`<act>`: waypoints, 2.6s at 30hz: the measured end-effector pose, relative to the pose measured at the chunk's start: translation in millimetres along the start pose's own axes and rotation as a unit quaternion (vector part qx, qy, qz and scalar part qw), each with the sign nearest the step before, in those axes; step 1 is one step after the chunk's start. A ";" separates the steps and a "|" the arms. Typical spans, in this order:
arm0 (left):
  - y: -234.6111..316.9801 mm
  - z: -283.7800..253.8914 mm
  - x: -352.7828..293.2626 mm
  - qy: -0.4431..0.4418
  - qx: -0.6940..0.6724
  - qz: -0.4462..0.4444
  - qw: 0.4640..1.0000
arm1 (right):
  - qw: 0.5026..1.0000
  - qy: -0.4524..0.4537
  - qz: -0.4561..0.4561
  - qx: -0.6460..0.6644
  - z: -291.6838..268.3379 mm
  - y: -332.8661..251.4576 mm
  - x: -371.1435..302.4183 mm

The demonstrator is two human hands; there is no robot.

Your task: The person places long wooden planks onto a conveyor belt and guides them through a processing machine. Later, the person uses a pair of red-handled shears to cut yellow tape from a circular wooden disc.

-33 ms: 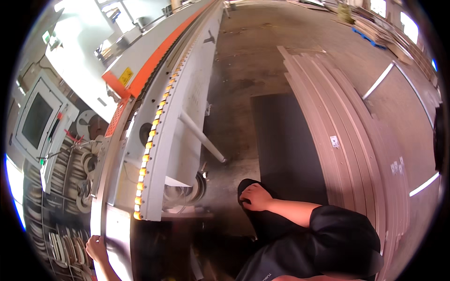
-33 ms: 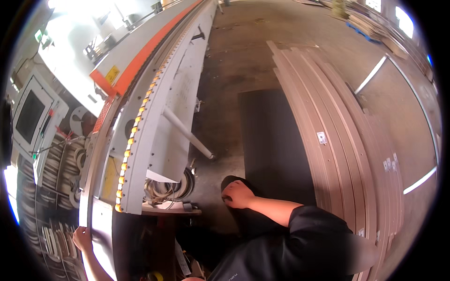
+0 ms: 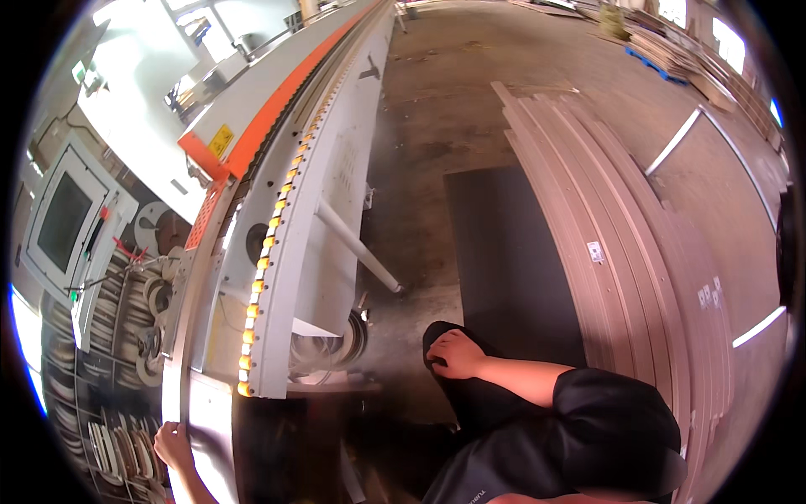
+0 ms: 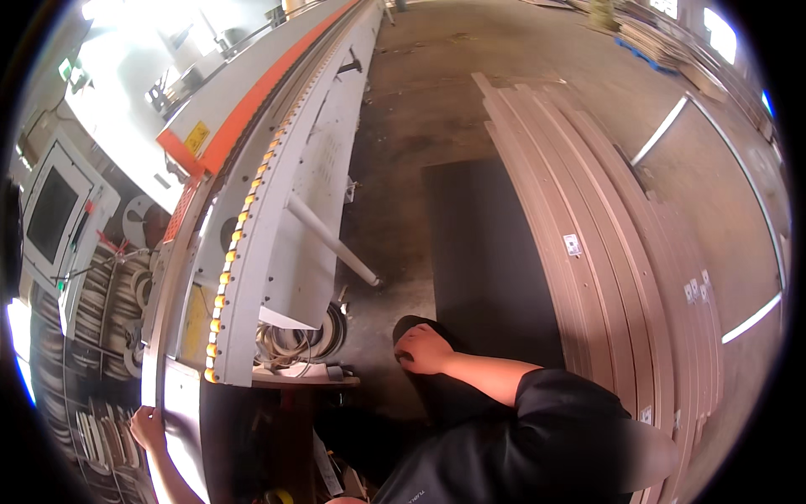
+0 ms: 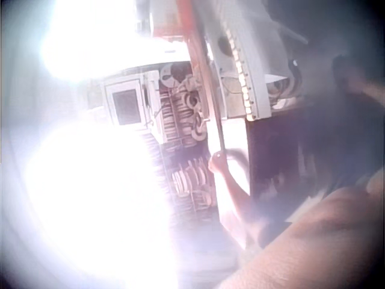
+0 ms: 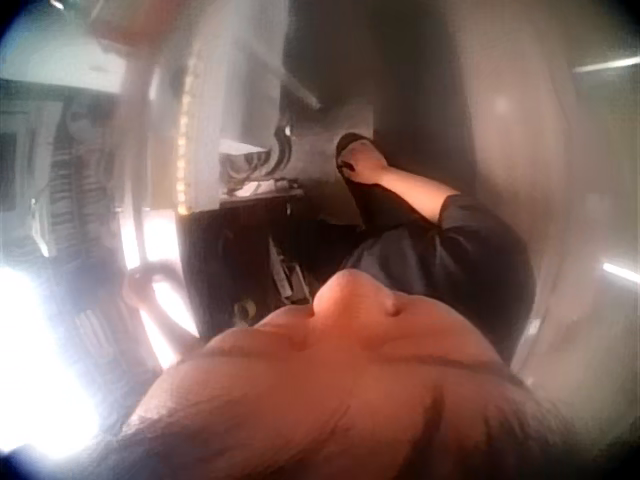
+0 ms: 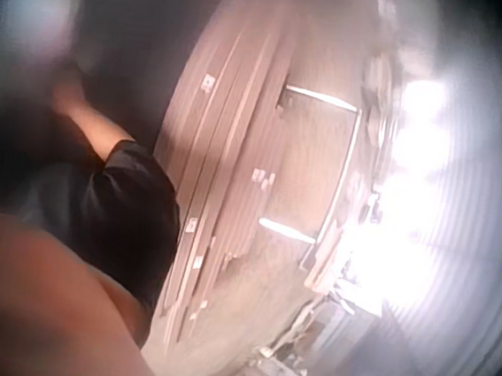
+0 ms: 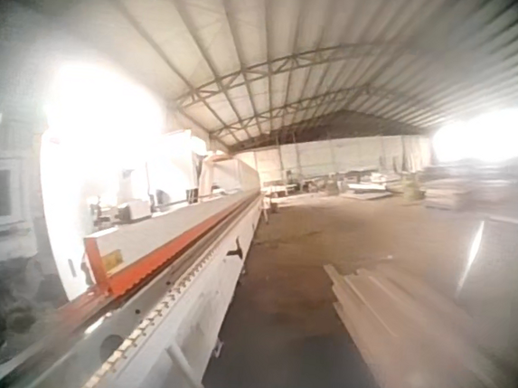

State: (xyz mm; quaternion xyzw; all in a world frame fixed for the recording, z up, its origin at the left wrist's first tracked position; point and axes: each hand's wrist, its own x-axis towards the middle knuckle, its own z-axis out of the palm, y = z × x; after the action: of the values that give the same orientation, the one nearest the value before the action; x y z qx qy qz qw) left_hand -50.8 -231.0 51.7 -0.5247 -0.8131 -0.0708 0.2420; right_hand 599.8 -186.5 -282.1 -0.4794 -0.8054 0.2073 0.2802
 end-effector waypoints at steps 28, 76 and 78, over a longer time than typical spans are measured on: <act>148.8 89.6 122.0 0.087 -0.186 0.160 0.965 | 0.644 0.280 0.639 -0.314 -326.7 59.2 -446.2; 312.7 -154.6 -99.9 0.413 -0.235 0.491 0.730 | 0.824 0.427 -0.072 -0.365 -384.4 -89.4 -225.1; 323.3 -184.1 -139.0 0.385 -0.172 0.562 0.711 | 0.836 0.403 -0.096 -0.359 -368.3 -101.3 -197.8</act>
State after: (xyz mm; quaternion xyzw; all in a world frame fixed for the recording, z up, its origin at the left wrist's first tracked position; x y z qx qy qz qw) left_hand 341.1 -270.7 102.6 -0.8448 -0.1780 -0.2564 0.4346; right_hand 848.6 -384.2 7.7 -0.5077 -0.6809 -0.3365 0.4067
